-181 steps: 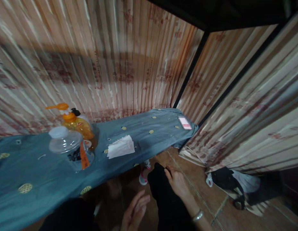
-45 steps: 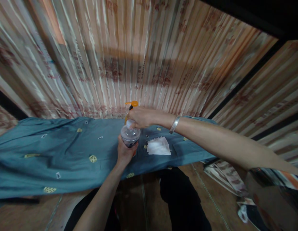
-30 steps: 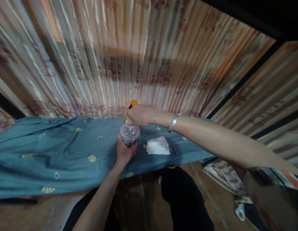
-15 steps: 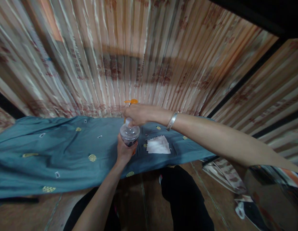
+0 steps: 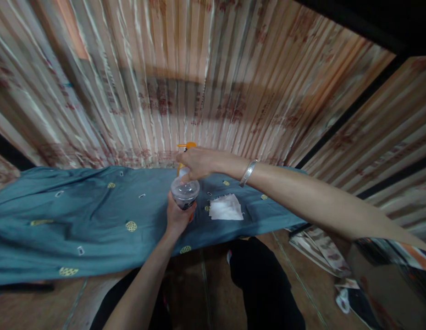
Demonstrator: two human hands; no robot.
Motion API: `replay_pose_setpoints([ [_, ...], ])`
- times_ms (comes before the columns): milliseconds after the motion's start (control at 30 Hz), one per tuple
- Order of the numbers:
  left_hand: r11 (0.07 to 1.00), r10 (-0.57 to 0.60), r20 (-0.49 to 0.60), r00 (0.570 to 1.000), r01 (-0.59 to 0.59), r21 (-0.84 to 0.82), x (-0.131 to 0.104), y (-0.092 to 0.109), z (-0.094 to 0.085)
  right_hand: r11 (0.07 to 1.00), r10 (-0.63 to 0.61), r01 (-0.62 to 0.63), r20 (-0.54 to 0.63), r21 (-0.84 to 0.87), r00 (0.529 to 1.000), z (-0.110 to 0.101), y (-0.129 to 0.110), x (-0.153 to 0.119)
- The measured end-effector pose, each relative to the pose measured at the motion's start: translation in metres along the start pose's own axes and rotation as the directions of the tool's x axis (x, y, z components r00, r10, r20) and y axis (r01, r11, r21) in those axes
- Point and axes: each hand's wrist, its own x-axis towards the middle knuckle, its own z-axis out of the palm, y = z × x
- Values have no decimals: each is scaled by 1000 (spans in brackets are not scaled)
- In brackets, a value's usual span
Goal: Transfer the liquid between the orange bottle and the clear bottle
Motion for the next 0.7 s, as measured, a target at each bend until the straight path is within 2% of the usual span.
replay_pose_setpoints([
  [133, 1000, -1, 4, 1000, 1, 1, 0, 1, 0, 999, 38, -36, 39, -39, 999, -2, -4, 0],
  [267, 1000, -6, 7, 1000, 6, -1, 1, 0, -1, 997, -32, 38, 75, -70, 997, -7, -10, -3],
  [533, 1000, -6, 15, 1000, 6, -2, 1, 0, -1, 1000, -9, 10, 74, -8, 997, -4, -8, -2],
  [700, 1000, -1, 7, 1000, 1, -4, 1, 0, -2, 999, -48, 46, 49, 28, 998, -2, -3, -2],
])
